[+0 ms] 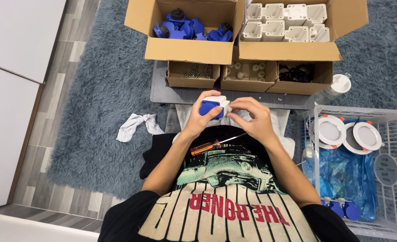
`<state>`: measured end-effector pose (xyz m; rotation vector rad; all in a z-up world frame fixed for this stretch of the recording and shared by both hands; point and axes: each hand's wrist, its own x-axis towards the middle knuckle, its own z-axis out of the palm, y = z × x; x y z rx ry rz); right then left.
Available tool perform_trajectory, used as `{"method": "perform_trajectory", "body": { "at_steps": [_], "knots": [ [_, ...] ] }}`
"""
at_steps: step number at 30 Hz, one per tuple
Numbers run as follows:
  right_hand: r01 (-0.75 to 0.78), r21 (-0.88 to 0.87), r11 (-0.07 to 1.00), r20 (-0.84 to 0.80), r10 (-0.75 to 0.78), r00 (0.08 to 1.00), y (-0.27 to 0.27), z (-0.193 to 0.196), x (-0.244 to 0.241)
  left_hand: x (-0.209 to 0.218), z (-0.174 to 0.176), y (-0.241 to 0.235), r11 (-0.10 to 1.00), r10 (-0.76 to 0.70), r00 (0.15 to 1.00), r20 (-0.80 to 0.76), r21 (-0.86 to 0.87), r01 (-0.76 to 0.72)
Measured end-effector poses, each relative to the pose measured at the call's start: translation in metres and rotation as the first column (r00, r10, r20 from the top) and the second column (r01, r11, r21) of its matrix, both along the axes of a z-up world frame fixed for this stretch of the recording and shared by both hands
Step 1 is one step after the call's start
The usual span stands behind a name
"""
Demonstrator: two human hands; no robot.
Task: Assembling and inspecting small electrical components using a screwdriver while sitting on the floor
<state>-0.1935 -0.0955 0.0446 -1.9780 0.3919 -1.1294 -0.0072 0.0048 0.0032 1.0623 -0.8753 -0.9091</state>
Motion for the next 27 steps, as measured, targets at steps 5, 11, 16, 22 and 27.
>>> {"method": "perform_trajectory", "body": {
  "at_steps": [5, 11, 16, 22, 27],
  "knots": [
    [0.029, -0.074, 0.997, -0.015, -0.030, 0.999, -0.002, -0.002, -0.004, 0.000, 0.001, -0.001, 1.000, -0.013, 0.998, 0.054, -0.001, 0.013],
    [-0.012, -0.115, 0.993, -0.024, 0.009, 1.000, -0.002, 0.001, -0.008, 0.000, 0.000, -0.001, 0.999, -0.050, 0.995, 0.080, 0.005, 0.050],
    [-0.017, 0.003, 1.000, 0.036, 0.017, 0.999, -0.013, -0.034, -0.011, -0.004, 0.003, 0.000, 0.997, -0.083, 0.981, 0.173, 0.018, 0.082],
    [-0.066, 0.212, 0.975, 0.117, 0.041, 0.992, -0.018, -0.059, -0.017, -0.017, 0.018, 0.006, 0.994, -0.107, 0.969, 0.221, 0.006, 0.109],
    [-0.043, 0.458, 0.888, 0.088, 0.002, 0.996, 0.001, -0.061, -0.013, -0.015, 0.026, 0.006, 0.994, -0.045, 0.915, 0.402, -0.071, 0.080]
  ]
}}
